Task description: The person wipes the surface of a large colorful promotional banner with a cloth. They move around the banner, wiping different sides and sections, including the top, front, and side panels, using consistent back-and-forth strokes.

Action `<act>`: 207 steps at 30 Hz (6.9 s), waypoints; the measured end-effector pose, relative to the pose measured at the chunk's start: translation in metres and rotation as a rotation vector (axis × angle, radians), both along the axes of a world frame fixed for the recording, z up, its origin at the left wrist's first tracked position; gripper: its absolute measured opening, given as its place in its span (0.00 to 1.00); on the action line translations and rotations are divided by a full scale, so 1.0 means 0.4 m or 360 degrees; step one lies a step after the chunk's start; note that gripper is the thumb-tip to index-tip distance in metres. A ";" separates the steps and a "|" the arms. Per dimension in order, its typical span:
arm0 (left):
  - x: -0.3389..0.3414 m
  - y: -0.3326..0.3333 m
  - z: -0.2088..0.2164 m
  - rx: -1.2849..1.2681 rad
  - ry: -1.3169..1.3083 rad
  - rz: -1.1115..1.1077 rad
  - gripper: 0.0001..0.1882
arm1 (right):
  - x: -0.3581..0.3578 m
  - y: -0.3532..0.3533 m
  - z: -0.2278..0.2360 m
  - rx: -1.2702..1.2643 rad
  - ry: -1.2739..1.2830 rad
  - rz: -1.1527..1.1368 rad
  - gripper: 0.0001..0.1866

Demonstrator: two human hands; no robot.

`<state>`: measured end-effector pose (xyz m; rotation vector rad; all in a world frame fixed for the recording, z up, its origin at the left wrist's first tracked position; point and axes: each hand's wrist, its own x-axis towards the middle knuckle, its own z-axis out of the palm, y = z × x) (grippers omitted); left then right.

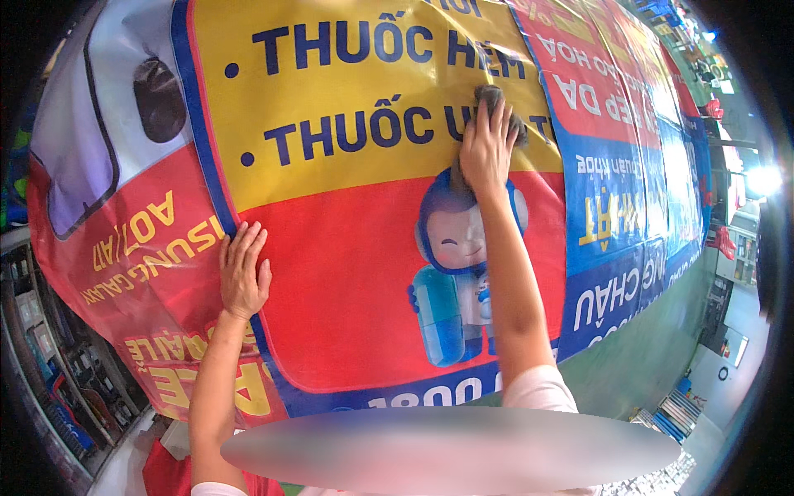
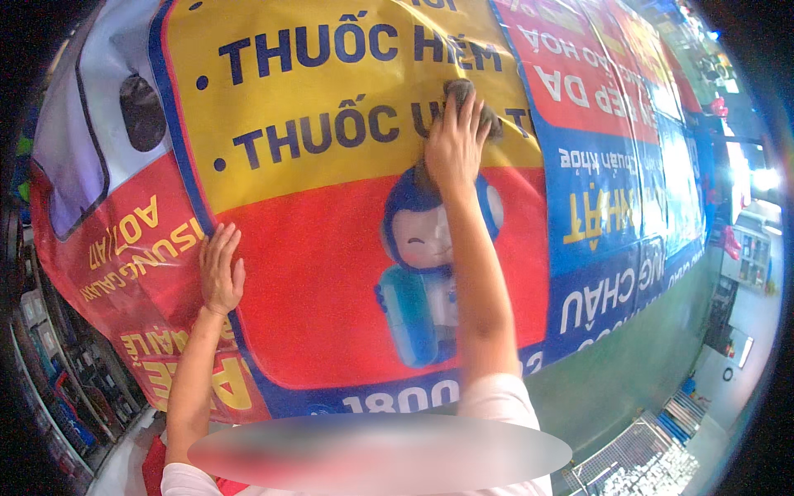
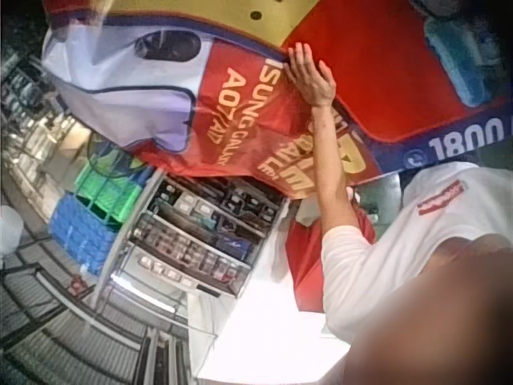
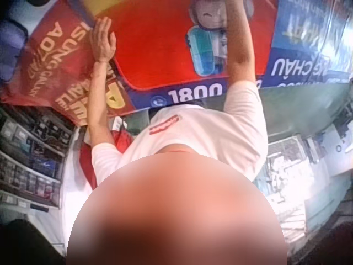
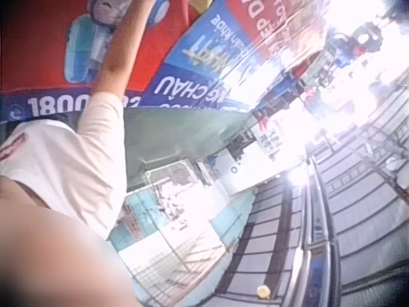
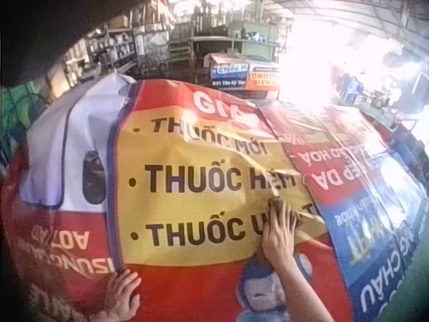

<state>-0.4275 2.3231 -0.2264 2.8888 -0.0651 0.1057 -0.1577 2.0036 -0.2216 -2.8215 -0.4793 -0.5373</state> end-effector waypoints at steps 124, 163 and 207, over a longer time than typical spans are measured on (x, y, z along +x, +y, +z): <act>0.007 0.060 -0.107 0.0173 -0.0508 -0.0325 0.23 | -0.819 -0.395 0.252 0.0608 -0.0041 -0.0096 0.21; 0.061 -0.255 -0.012 0.0238 0.0338 0.0372 0.30 | 0.137 0.036 -0.087 -0.0072 0.0226 0.0672 0.26; -0.024 -0.250 0.001 0.0001 0.0329 0.0328 0.32 | 0.664 -0.127 -0.098 0.0195 0.0069 0.0108 0.24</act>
